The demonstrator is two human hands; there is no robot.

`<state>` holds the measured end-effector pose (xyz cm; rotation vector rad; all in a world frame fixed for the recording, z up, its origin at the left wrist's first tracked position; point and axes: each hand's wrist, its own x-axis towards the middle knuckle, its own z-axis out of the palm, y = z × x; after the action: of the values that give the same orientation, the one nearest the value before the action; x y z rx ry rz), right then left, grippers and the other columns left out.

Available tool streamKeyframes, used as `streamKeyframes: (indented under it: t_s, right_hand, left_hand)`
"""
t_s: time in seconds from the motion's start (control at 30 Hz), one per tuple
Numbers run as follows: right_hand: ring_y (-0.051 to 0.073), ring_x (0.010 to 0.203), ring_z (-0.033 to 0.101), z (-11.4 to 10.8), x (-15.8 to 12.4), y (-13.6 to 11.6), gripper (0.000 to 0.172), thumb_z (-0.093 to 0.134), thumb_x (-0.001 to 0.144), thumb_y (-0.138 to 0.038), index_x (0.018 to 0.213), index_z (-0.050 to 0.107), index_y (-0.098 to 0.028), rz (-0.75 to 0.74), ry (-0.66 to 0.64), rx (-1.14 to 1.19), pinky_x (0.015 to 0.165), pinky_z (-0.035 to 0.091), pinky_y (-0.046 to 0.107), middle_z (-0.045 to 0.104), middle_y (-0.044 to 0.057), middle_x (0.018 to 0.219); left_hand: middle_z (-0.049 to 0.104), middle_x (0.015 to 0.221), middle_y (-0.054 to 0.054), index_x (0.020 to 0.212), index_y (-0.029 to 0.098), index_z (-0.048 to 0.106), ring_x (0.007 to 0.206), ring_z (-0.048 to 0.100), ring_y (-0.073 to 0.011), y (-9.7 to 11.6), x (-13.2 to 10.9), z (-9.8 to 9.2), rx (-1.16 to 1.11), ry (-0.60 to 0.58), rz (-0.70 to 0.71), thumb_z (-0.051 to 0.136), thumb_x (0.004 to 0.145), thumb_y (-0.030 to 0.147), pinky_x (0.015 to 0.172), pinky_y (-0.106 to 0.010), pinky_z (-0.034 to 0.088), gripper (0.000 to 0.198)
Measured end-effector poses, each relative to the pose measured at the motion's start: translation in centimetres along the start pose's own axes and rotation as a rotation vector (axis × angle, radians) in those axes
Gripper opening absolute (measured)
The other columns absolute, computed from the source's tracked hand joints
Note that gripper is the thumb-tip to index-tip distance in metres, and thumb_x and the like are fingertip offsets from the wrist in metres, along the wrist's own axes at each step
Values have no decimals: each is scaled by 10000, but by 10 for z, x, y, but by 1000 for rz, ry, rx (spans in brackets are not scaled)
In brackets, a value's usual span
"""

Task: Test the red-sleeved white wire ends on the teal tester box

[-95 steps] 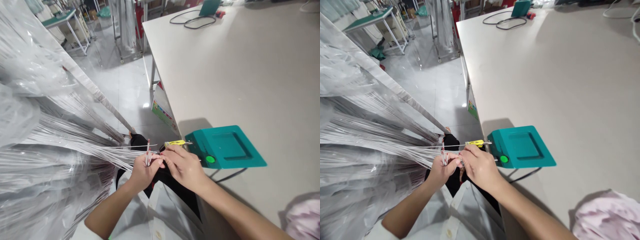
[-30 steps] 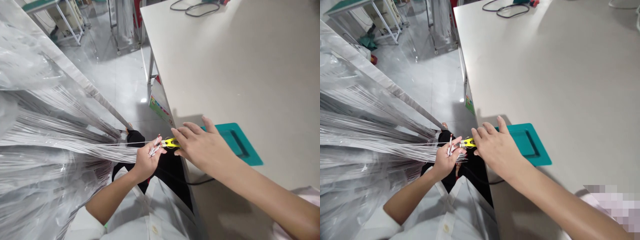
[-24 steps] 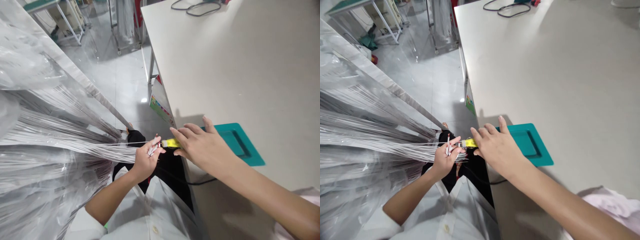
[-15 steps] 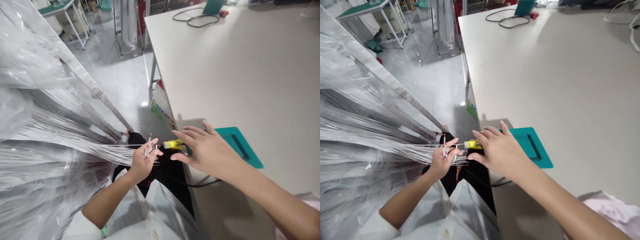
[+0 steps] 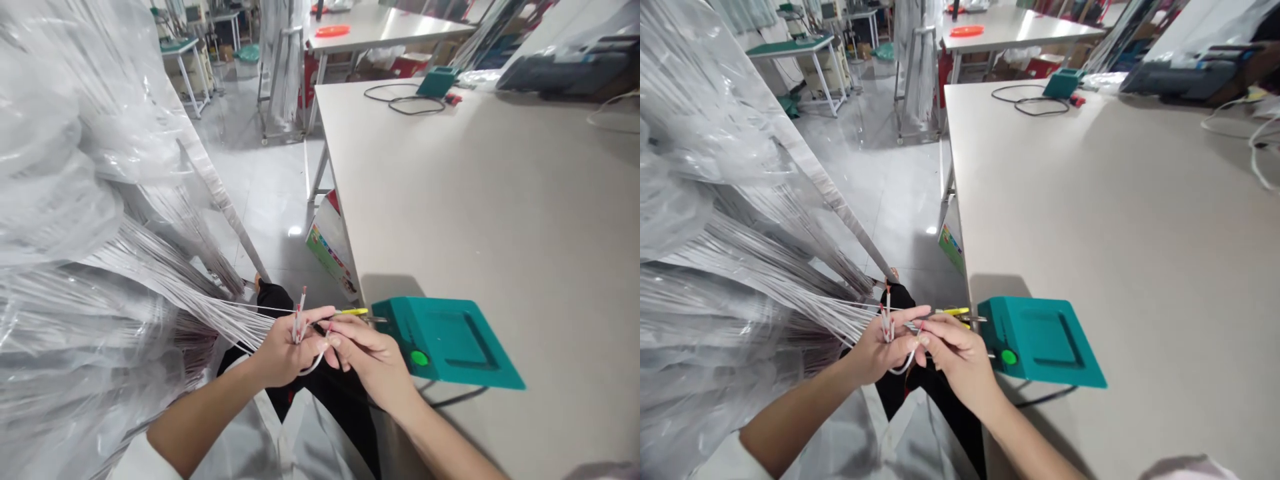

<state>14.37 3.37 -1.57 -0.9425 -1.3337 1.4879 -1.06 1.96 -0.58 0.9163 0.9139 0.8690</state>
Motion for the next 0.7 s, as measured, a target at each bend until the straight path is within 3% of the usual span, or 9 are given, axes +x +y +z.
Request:
streamKeyframes:
  t_s: [0.07, 0.17, 0.3, 0.37, 0.47, 0.57, 0.63, 0.7]
  right_hand:
    - [73, 422, 517, 4, -1, 5, 82, 667, 755, -288, 803, 718, -246, 41, 40, 120, 343, 400, 211, 610, 13, 744]
    - [83, 410, 492, 8, -4, 8, 99, 690, 726, -304, 707, 710, -209, 141, 89, 255, 387, 404, 234, 561, -9, 582]
    - [85, 397, 427, 7, -6, 9, 146, 707, 704, -331, 711, 697, -186, 270, 109, 271, 377, 363, 224, 449, -45, 441]
    - [87, 421, 440, 4, -7, 8, 156, 673, 745, -333, 812, 709, -197, 230, 117, 158, 386, 375, 227, 489, -33, 501]
    - [57, 437, 442, -2, -7, 8, 225, 617, 802, -320, 1002, 684, -243, 82, 235, -17, 401, 409, 237, 600, 22, 801]
    - [40, 449, 448, -6, -5, 9, 223, 579, 831, -309, 1032, 665, -267, -14, 312, -59, 381, 403, 224, 578, 51, 996]
    - [39, 437, 450, -6, -4, 9, 210, 570, 836, -302, 1019, 665, -261, -40, 310, -82, 363, 400, 211, 579, 50, 972]
    - [38, 411, 452, -5, -2, 8, 196, 570, 833, -292, 996, 672, -255, -70, 301, -142, 345, 405, 206, 588, 52, 944]
  left_hand:
    - [609, 626, -29, 1299, 89, 461, 435, 369, -46, -2, 0, -1, -11, -9, -14, 644, 724, 485, 441, -206, 266, 722]
    - [597, 605, -10, 1306, 97, 457, 439, 388, -53, -6, -1, -2, -18, -9, -15, 651, 724, 465, 464, -211, 289, 715]
    - [590, 595, 4, 1276, 106, 497, 457, 416, -60, -10, -1, -4, -28, 18, -13, 655, 728, 429, 501, -218, 320, 655]
    - [602, 612, -1, 1274, 98, 491, 443, 386, -48, -13, 0, -6, -27, 38, -26, 655, 732, 421, 478, -207, 302, 651]
    - [637, 659, -24, 1289, 94, 467, 419, 342, -32, -19, 3, -12, -7, 75, -55, 640, 753, 397, 437, -194, 264, 640]
    - [682, 734, -74, 1257, 81, 505, 407, 339, -29, -28, 9, -16, 42, 143, -75, 615, 772, 389, 422, -194, 271, 584]
    - [702, 829, -122, 1192, 61, 563, 457, 434, -56, -31, 14, -17, 119, 235, -78, 614, 767, 390, 463, -208, 349, 540]
    - [699, 939, -151, 1115, 56, 616, 648, 581, -131, -31, 18, -17, 214, 380, -46, 631, 751, 380, 602, -252, 450, 488]
